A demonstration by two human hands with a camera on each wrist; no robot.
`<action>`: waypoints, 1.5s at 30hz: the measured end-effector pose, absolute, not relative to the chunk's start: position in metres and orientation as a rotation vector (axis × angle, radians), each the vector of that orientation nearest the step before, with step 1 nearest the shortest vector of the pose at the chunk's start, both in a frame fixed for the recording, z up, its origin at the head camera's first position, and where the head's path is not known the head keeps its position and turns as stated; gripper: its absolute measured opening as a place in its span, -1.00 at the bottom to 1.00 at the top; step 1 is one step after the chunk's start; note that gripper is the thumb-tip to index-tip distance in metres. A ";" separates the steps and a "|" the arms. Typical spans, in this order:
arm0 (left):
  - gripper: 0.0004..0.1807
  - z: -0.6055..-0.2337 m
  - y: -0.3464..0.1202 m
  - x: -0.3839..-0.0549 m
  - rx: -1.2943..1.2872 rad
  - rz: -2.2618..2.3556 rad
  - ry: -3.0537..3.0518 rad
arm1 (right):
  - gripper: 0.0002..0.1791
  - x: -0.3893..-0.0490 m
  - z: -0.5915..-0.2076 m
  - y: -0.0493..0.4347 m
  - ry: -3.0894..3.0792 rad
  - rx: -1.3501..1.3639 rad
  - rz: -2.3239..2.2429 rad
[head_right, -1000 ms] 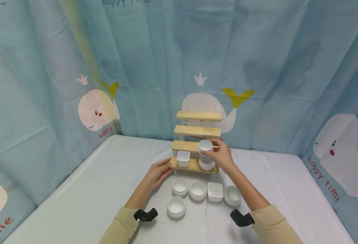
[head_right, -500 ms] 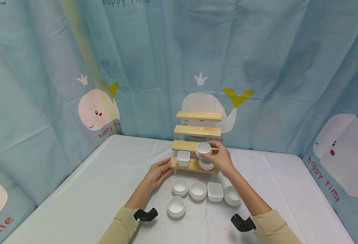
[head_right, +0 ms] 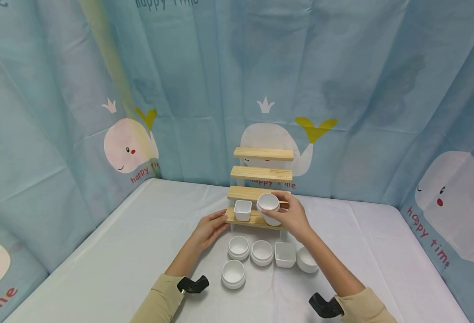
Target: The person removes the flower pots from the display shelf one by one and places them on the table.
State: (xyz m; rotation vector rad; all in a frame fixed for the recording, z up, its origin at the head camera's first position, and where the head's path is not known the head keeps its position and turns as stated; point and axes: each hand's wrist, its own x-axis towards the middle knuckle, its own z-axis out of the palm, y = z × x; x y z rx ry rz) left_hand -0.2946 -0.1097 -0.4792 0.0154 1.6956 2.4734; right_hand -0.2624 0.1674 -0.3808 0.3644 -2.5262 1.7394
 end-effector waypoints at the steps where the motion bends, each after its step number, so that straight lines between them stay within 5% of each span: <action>1: -0.48 -0.479 -0.109 -0.295 0.002 2.469 1.701 | -0.27 -0.261 -0.381 0.167 -2.522 0.367 1.742; 45: -0.50 -0.482 -0.108 -0.295 -0.012 2.491 1.703 | -0.33 -0.202 -0.405 0.180 -2.465 0.683 1.882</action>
